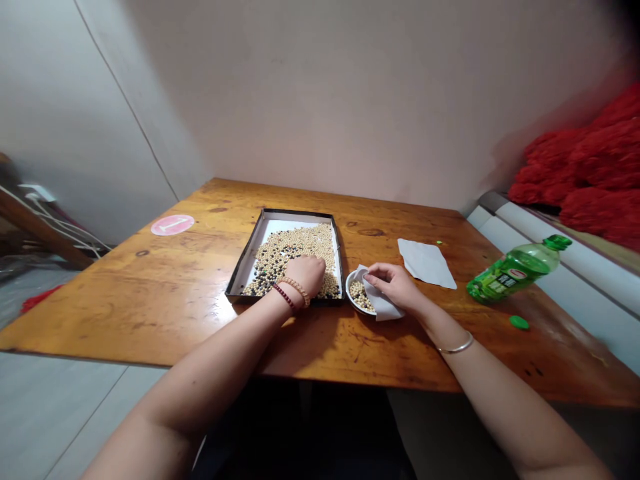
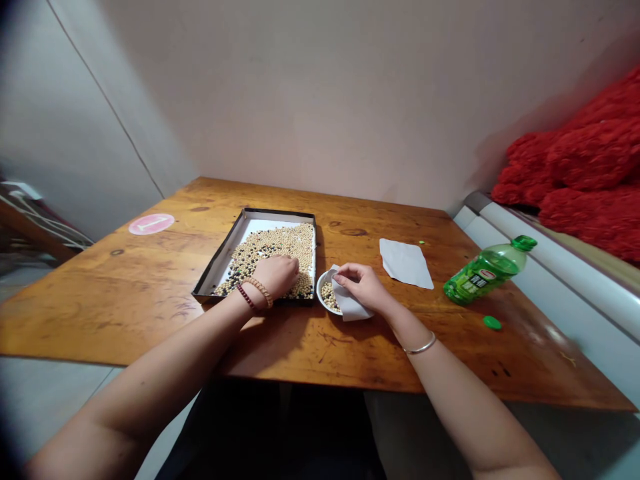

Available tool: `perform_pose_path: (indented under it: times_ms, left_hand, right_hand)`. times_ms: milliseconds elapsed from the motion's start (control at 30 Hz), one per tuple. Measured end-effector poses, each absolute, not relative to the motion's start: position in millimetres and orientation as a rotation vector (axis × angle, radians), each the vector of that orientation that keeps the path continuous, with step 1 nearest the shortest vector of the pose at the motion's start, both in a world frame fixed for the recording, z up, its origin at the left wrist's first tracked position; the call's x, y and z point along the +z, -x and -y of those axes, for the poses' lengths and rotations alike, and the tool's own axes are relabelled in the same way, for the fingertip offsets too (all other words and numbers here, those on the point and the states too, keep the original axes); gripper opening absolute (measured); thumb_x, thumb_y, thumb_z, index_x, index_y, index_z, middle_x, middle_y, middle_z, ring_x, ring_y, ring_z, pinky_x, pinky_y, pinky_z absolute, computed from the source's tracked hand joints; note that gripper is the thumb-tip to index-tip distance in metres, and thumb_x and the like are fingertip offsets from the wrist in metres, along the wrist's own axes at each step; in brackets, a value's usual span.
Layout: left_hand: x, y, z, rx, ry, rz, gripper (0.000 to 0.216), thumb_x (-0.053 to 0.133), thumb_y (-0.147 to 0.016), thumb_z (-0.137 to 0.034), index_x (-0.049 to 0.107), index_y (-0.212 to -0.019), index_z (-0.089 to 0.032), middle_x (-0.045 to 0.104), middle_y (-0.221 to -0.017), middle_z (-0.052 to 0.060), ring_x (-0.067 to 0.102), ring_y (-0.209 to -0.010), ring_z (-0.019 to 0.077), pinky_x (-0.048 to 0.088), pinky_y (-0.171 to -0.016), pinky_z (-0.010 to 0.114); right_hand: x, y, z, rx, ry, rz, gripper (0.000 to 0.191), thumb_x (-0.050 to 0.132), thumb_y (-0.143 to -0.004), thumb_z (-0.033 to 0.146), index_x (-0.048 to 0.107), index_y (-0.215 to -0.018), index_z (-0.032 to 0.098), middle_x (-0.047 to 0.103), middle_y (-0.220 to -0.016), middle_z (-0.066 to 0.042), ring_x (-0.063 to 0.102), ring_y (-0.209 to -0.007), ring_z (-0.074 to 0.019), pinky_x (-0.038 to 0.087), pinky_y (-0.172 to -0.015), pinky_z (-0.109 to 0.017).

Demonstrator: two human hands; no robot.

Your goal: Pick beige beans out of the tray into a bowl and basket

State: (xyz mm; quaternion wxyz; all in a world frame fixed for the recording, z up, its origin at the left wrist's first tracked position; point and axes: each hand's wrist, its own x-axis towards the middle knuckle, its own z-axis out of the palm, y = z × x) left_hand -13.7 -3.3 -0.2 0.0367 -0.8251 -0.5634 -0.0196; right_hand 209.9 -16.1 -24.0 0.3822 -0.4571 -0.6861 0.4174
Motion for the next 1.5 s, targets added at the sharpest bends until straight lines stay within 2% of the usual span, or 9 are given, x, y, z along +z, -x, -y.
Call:
perform_pose_path:
  times_ms: [300,433,600,867,1033,1200,1367,1500]
  left_hand:
    - [1,14,5,-0.094,2.534,1.722,0.024,0.045,-0.087,-0.022,0.066,-0.088,-0.011,0.066,-0.091,0.014,0.061,-0.09,0.0238,0.049,-0.072,0.032]
    - [8,10,7,-0.369,2.683,1.711,0.021,0.049,-0.086,-0.029,0.065,-0.088,-0.016,0.066,-0.089,0.009,0.06,-0.083,0.0194,0.046,-0.07,0.028]
    - [14,-4,18,-0.725,3.187,1.297,0.021,0.052,-0.088,-0.037,0.062,-0.094,-0.02,0.065,-0.086,0.001,0.058,-0.073,0.0117,0.043,-0.067,0.023]
    - [1,-16,29,-0.634,2.738,1.095,0.019,0.045,-0.092,-0.031,0.06,-0.09,-0.018,0.059,-0.088,0.004,0.052,-0.082,0.016,0.041,-0.066,0.026]
    - [-2,-15,26,-0.693,2.637,1.073,0.022,0.043,-0.094,-0.032,0.06,-0.086,-0.019,0.057,-0.084,0.003,0.049,-0.08,0.0169,0.037,-0.06,0.027]
    - [-2,-14,25,-0.706,2.626,1.038,0.021,0.047,-0.093,-0.033,0.059,-0.082,-0.02,0.057,-0.082,0.002,0.048,-0.078,0.0169,0.033,-0.055,0.027]
    - [4,-9,22,-0.687,2.726,1.041,0.021,0.05,-0.091,-0.035,0.061,-0.084,-0.02,0.058,-0.084,0.003,0.048,-0.081,0.0164,0.037,-0.064,0.026]
    - [9,3,15,-0.618,2.58,1.41,0.015,0.054,-0.089,-0.031,0.062,-0.088,-0.019,0.06,-0.089,0.005,0.049,-0.088,0.0197,0.04,-0.072,0.029]
  right_hand:
    - [-21,-208,19,1.029,1.215,1.753,0.032,0.069,-0.071,0.047,0.066,-0.079,0.016,0.07,-0.081,-0.007,0.061,-0.071,-0.0175,0.048,-0.065,-0.03]
    - [-22,-209,18,1.054,1.21,1.685,0.033,0.07,-0.069,0.047,0.066,-0.079,0.015,0.069,-0.08,-0.007,0.061,-0.07,-0.0172,0.048,-0.064,-0.029]
    - [-25,-208,15,1.043,1.145,1.6,0.032,0.07,-0.07,0.047,0.065,-0.079,0.017,0.069,-0.079,-0.006,0.061,-0.07,-0.0169,0.048,-0.064,-0.028]
    - [-22,-211,17,1.035,1.155,1.746,0.038,0.061,-0.077,0.052,0.071,-0.082,0.016,0.071,-0.08,-0.006,0.062,-0.072,-0.0191,0.047,-0.066,-0.029]
    - [-20,-216,16,1.052,1.178,1.893,0.039,0.059,-0.081,0.049,0.072,-0.093,0.015,0.072,-0.09,-0.007,0.062,-0.079,-0.0204,0.047,-0.07,-0.03]
    - [-20,-215,16,1.018,1.135,2.028,0.034,0.058,-0.083,0.044,0.073,-0.093,0.016,0.072,-0.095,-0.008,0.063,-0.089,-0.0232,0.046,-0.079,-0.033]
    - [-20,-211,18,0.993,1.158,1.977,0.027,0.066,-0.077,0.042,0.072,-0.08,0.016,0.071,-0.084,-0.007,0.063,-0.08,-0.0213,0.046,-0.075,-0.031]
    - [-22,-210,18,1.004,1.146,1.894,0.026,0.069,-0.074,0.041,0.065,-0.072,0.015,0.068,-0.075,-0.005,0.059,-0.07,-0.0173,0.045,-0.068,-0.029]
